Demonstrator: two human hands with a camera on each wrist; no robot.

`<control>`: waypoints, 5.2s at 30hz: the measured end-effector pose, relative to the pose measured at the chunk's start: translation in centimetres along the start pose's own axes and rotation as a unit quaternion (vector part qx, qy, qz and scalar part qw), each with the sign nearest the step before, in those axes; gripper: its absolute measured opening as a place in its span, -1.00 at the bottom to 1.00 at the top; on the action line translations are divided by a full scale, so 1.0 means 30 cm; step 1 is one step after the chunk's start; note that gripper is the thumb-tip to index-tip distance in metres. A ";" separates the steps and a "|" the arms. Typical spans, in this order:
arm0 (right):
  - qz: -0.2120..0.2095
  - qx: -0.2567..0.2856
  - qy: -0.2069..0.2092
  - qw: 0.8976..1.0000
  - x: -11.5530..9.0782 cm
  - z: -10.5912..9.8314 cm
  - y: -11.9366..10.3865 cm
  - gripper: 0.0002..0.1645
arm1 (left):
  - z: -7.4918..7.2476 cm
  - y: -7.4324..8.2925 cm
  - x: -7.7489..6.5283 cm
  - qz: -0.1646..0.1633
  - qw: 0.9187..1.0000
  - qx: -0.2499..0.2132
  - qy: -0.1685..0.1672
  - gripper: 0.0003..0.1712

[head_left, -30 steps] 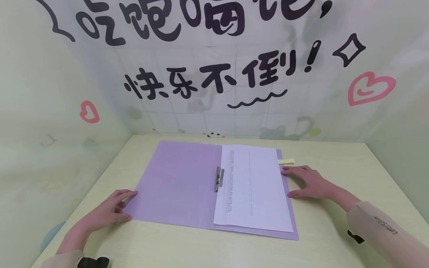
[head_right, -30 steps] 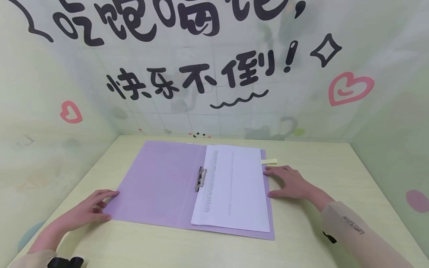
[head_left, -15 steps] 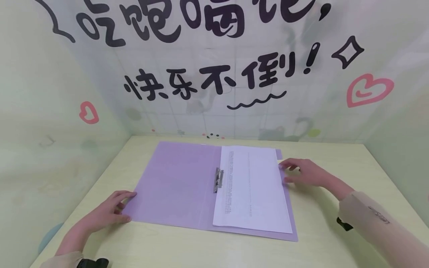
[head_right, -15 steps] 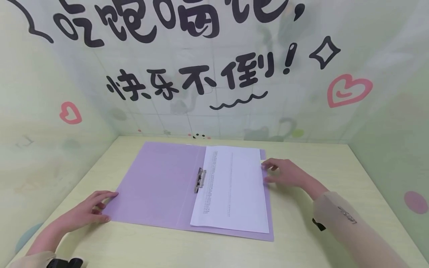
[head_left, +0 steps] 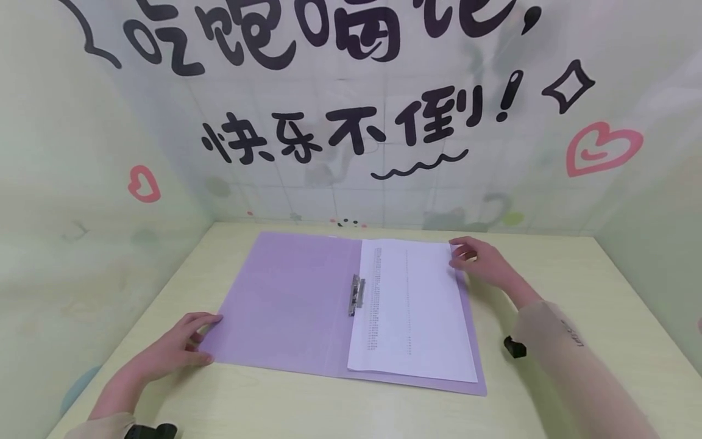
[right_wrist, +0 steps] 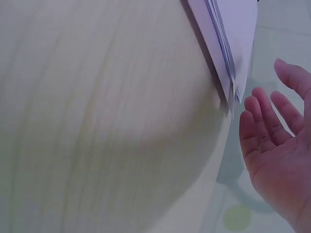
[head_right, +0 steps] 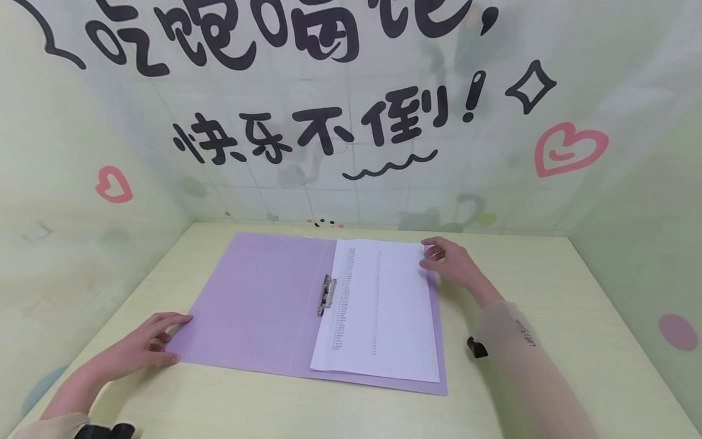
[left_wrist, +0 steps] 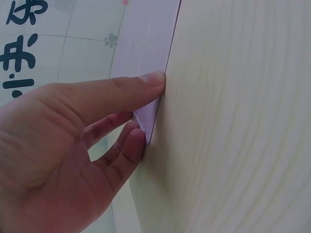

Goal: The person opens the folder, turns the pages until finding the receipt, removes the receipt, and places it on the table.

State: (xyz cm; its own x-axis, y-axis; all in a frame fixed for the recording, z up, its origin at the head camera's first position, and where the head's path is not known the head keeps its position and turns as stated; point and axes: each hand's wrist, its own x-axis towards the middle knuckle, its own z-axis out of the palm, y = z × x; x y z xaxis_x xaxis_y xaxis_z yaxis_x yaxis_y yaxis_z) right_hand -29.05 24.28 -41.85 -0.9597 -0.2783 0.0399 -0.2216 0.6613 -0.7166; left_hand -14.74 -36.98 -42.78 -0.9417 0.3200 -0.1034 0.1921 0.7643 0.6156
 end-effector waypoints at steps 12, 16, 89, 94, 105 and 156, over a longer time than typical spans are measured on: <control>0.051 0.115 0.027 0.992 0.041 0.063 0.034 -0.34 | -0.003 -0.001 0.003 -0.005 1.000 0.001 -0.007 -0.14; 0.065 0.100 0.028 0.992 0.049 0.079 0.032 -0.33 | -0.001 -0.003 -0.003 0.006 1.000 0.004 0.000 -0.15; 0.011 0.096 0.056 0.994 0.040 0.048 -0.021 -0.52 | 0.007 -0.009 -0.015 0.008 1.000 -0.005 0.013 -0.18; 0.021 0.096 0.051 0.994 0.036 0.030 -0.036 -0.54 | 0.009 -0.005 -0.016 0.008 1.000 -0.007 0.013 -0.18; -0.015 0.054 0.043 0.997 0.046 -0.016 -0.059 -0.57 | 0.007 0.004 -0.017 0.007 1.000 -0.009 0.015 -0.19; -0.303 -0.080 0.040 0.949 0.173 -0.094 -0.256 -0.74 | 0.012 -0.006 -0.024 -0.002 1.000 -0.007 0.024 -0.20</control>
State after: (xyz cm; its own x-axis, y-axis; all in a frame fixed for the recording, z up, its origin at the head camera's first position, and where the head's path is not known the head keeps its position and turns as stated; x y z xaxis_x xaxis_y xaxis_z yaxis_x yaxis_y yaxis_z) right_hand -32.83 19.72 -34.18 -0.6566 -0.5912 0.4684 -0.7539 0.4963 -0.4305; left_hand -13.99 -37.15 -43.09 -0.9549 0.2889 -0.0686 0.1842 0.7575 0.6263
